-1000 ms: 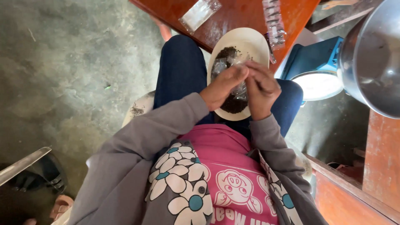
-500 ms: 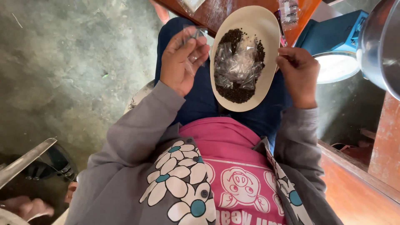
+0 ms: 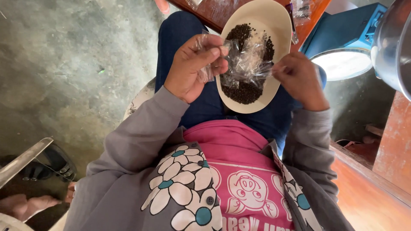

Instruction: A person is manually packing small quantities of dark granular material into small plastic bags from a plate.

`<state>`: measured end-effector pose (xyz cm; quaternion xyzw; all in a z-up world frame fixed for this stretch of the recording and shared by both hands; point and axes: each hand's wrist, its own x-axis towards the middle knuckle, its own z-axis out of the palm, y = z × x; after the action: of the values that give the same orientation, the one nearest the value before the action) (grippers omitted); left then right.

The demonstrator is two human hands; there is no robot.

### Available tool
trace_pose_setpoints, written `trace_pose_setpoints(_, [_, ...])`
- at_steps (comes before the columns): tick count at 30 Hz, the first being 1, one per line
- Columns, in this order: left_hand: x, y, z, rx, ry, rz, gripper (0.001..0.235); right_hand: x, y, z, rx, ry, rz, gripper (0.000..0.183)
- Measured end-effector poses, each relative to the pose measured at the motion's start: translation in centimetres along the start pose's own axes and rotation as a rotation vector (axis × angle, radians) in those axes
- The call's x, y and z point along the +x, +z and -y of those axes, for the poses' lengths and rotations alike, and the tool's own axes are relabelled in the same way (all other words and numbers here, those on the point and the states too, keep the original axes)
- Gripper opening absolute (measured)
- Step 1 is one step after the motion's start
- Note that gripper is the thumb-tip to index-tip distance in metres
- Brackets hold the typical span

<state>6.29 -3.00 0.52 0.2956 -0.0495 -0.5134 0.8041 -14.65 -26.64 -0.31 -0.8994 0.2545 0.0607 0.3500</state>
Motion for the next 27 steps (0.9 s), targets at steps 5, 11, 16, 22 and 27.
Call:
trace_pose_setpoints(5, [-0.3, 1.7, -0.7, 0.327, -0.050, 0.082, 0.007, -1.3, -3.7, 2.9, 0.116, 0.063, -0.051, 0.010])
trace_pose_setpoints(11, [-0.6, 0.7, 2.0, 0.678, -0.111, 0.211, 0.009, -1.3, -2.3, 4.5, -0.077, -0.164, -0.163, 0.010])
trace_pose_setpoints(16, [0.0, -0.2, 1.8, 0.580, -0.063, 0.206, 0.020, -0.9, -0.2, 4.8, -0.245, 0.113, 0.195, 0.015])
trace_pose_setpoints(22, [-0.3, 0.6, -0.5, 0.869, -0.123, 0.191, 0.030, -1.3, 1.1, 6.2, 0.035, 0.569, 0.234, 0.015])
trace_pose_setpoints(27, [-0.3, 0.5, 0.0, 1.031, -0.208, 0.227, 0.036, -1.0, 0.6, 4.0, -0.223, 0.400, 0.026, 0.034])
